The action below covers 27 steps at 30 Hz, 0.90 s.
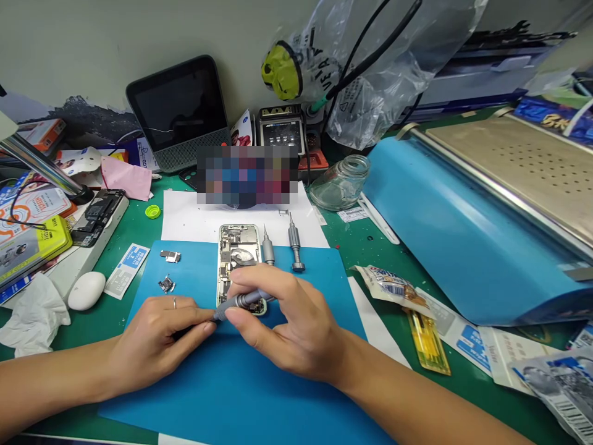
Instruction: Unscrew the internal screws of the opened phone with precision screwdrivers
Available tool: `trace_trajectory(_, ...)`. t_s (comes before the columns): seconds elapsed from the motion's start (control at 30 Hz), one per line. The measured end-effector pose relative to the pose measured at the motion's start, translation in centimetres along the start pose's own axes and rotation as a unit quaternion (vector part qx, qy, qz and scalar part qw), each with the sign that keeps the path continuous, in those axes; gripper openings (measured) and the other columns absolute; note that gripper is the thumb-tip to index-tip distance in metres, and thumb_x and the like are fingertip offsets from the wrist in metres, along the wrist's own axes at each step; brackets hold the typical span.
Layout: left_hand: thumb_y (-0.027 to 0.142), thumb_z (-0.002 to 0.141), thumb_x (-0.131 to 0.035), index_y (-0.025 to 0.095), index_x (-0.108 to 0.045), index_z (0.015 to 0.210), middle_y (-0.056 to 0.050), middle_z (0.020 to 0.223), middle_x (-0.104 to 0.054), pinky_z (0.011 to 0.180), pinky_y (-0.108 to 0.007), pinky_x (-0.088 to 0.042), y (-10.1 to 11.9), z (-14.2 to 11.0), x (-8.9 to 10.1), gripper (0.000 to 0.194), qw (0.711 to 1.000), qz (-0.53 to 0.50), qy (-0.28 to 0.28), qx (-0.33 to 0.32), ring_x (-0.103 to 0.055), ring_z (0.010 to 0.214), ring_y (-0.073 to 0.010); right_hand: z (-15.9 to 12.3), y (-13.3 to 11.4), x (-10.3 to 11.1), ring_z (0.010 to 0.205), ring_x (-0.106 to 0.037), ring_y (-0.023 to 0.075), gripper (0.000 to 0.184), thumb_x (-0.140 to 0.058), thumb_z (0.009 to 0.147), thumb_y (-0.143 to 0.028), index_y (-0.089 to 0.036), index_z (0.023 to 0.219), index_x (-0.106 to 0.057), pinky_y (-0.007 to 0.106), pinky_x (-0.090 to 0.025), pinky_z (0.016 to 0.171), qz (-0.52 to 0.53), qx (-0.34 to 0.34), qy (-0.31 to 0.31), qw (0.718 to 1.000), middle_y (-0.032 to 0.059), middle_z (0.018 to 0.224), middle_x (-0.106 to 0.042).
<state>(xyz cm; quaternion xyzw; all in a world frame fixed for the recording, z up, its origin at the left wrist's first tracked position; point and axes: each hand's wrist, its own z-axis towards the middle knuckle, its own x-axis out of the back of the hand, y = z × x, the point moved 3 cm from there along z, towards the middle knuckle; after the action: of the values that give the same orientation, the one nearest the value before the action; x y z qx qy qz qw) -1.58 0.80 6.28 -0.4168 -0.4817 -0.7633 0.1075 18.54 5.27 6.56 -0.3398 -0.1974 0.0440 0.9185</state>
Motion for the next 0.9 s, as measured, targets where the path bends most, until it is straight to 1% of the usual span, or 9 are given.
trace_trajectory(0.13, 0.032, 0.11, -0.046, 0.018, -0.074, 0.109, 0.0, 0.069, -0.064, 0.057, -0.024, -0.039, -0.04, -0.01, 0.03, 0.031, 1.0, 0.001, -0.002, 0.003, -0.057, 0.058, -0.0129, 0.04, -0.08, -0.05, 0.078, -0.074, 0.0174, 0.047, -0.064, 0.092, -0.013, -0.025, 0.135, -0.049, 0.032, -0.066, 0.069, -0.01, 0.003, -0.003, 1.0, 0.0035, 0.091, -0.072)
trace_trajectory(0.3, 0.029, 0.109, -0.048, 0.017, -0.074, 0.108, 0.0, 0.07, -0.064, 0.058, -0.025, -0.038, -0.09, 0.0, 0.01, 0.029, 1.0, -0.002, -0.001, -0.001, -0.058, 0.06, -0.0134, 0.01, -0.05, -0.17, 0.078, -0.073, 0.0179, 0.047, -0.064, 0.093, -0.015, -0.026, 0.136, -0.048, 0.032, -0.066, 0.068, -0.01, 0.007, -0.006, 1.0, 0.0041, 0.09, -0.072)
trace_trajectory(0.5, 0.026, 0.108, -0.048, 0.016, -0.074, 0.106, 0.0, 0.069, -0.062, 0.057, -0.025, -0.036, -0.02, 0.06, 0.0, 0.028, 1.0, -0.003, -0.012, 0.001, -0.056, 0.059, -0.0131, 0.06, 0.08, -0.22, 0.079, -0.074, 0.0165, 0.051, -0.064, 0.094, -0.015, -0.024, 0.142, -0.048, 0.031, -0.065, 0.075, -0.001, 0.006, -0.016, 1.0, 0.0042, 0.09, -0.073)
trace_trajectory(0.6, 0.025, 0.109, -0.047, 0.016, -0.074, 0.105, 0.001, 0.069, -0.062, 0.058, -0.026, -0.036, 0.04, 0.05, -0.03, 0.028, 1.0, 0.002, -0.015, -0.003, -0.056, 0.06, -0.0132, 0.09, 0.08, -0.33, 0.081, -0.074, 0.0171, 0.056, -0.064, 0.095, -0.017, -0.025, 0.147, -0.044, 0.033, -0.065, 0.08, -0.005, 0.005, -0.02, 1.0, 0.0046, 0.092, -0.074)
trace_trajectory(0.7, 0.026, 0.109, -0.046, 0.016, -0.073, 0.103, 0.001, 0.069, -0.061, 0.058, -0.026, -0.036, 0.02, 0.02, -0.09, 0.029, 1.0, 0.007, -0.014, -0.008, -0.056, 0.06, -0.0135, 0.13, 0.02, -0.45, 0.081, -0.075, 0.017, 0.062, -0.064, 0.096, -0.017, -0.028, 0.151, -0.039, 0.034, -0.066, 0.079, 0.003, 0.006, -0.012, 1.0, 0.004, 0.094, -0.073)
trace_trajectory(0.8, 0.027, 0.11, -0.045, 0.017, -0.072, 0.099, 0.001, 0.069, -0.061, 0.057, -0.027, -0.035, -0.05, 0.01, -0.14, 0.031, 1.0, 0.012, -0.015, -0.011, -0.056, 0.06, -0.0135, 0.21, 0.03, -0.54, 0.079, -0.074, 0.0167, 0.059, -0.066, 0.095, -0.017, -0.03, 0.147, -0.042, 0.032, -0.066, 0.075, 0.03, -0.005, -0.007, 1.0, 0.0019, 0.089, -0.072)
trace_trajectory(0.9, 0.028, 0.11, -0.044, 0.018, -0.07, 0.094, 0.001, 0.069, -0.062, 0.058, -0.027, -0.035, -0.07, 0.01, -0.17, 0.032, 1.0, 0.019, -0.018, -0.016, -0.056, 0.06, -0.0136, 0.24, 0.0, -0.56, 0.081, -0.075, 0.0179, 0.052, -0.066, 0.095, -0.022, -0.029, 0.143, -0.045, 0.033, -0.066, 0.077, 0.022, 0.0, -0.011, 1.0, 0.0024, 0.09, -0.073)
